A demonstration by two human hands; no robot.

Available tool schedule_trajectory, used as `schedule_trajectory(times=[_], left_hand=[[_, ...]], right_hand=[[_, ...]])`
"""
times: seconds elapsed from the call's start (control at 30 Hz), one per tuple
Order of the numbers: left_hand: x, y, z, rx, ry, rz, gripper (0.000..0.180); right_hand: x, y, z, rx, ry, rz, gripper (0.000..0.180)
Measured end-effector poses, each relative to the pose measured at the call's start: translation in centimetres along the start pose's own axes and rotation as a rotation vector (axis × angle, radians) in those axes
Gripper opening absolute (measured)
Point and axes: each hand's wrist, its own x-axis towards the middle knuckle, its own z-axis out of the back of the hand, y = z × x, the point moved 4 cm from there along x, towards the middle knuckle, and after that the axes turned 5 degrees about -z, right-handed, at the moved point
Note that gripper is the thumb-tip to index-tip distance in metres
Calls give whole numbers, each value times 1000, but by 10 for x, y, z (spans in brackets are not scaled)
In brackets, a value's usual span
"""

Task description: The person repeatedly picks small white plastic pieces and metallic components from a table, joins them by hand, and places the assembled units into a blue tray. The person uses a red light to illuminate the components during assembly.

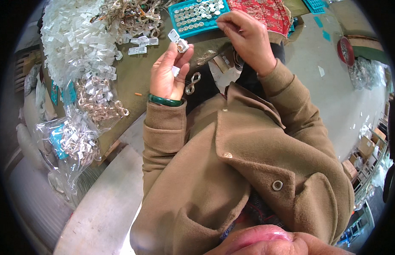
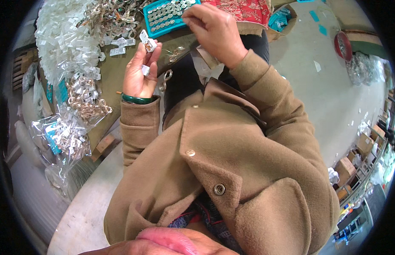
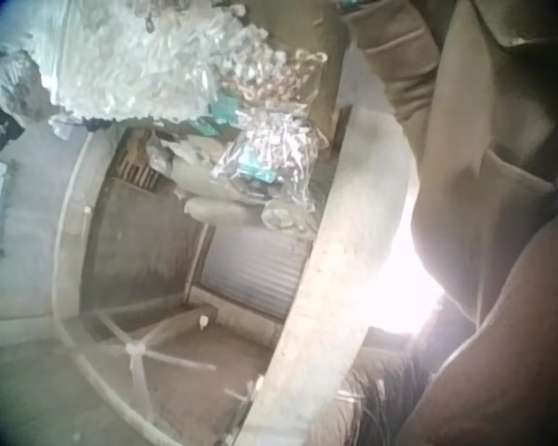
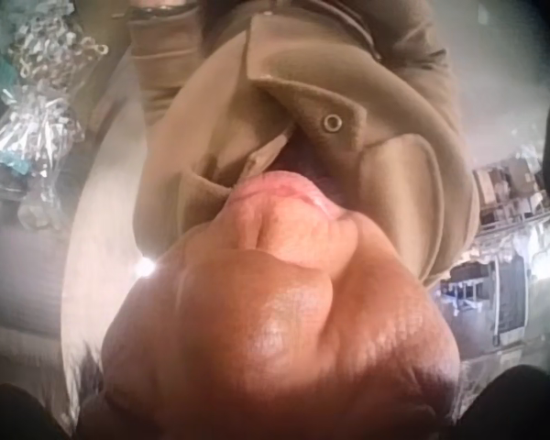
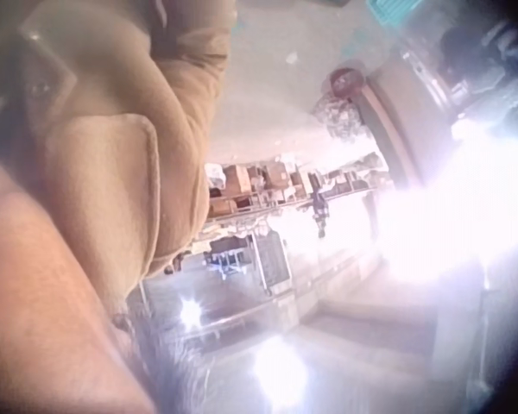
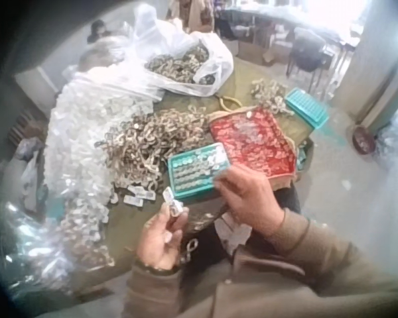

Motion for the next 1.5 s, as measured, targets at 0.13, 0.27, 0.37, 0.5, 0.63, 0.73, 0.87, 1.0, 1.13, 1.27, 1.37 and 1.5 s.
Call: schedule_trajectory(times=[0.13, 0.27, 0.37, 0.5, 0.63, 0.73, 0.87, 1.0, 1.13, 1.27, 1.37, 1.5], left_hand=[[-1, 0, -4, 202, 18, -103, 27], [-3, 0, -4, 231, -16, -110, 20], [-4, 2, -4, 293, -46, -121, 17], [-2, 3, -4, 241, -21, -107, 17], [-2, 3, -3, 219, -19, -77, 19], [-2, 2, -2, 190, -16, -73, 21], [1, 2, 0, 132, 13, -61, 23], [2, 3, 1, 81, 63, -65, 24], [2, 3, 0, 73, 62, -69, 25], [1, 5, -1, 81, 42, -71, 24], [-1, 6, -1, 50, 49, -69, 23], [-1, 7, 2, 66, 42, -75, 23]], right_hand=[[12, 5, -7, -63, 96, 97, 12], [19, 9, -26, -243, 136, 133, 10], [18, 9, -29, -282, 137, 156, 9], [21, 11, -28, -315, 139, 197, 7], [26, 9, -26, -254, 154, 163, 7], [25, 8, -30, -117, 208, 169, 5], [25, 4, -40, -180, 241, 275, 15], [33, -5, -39, -165, 320, 300, 15], [38, -3, -34, -170, 316, 309, 15], [38, 2, -37, -141, 379, 215, 16], [33, 2, -43, -188, 389, 155, 17], [30, 2, -49, -225, 347, 201, 13]])
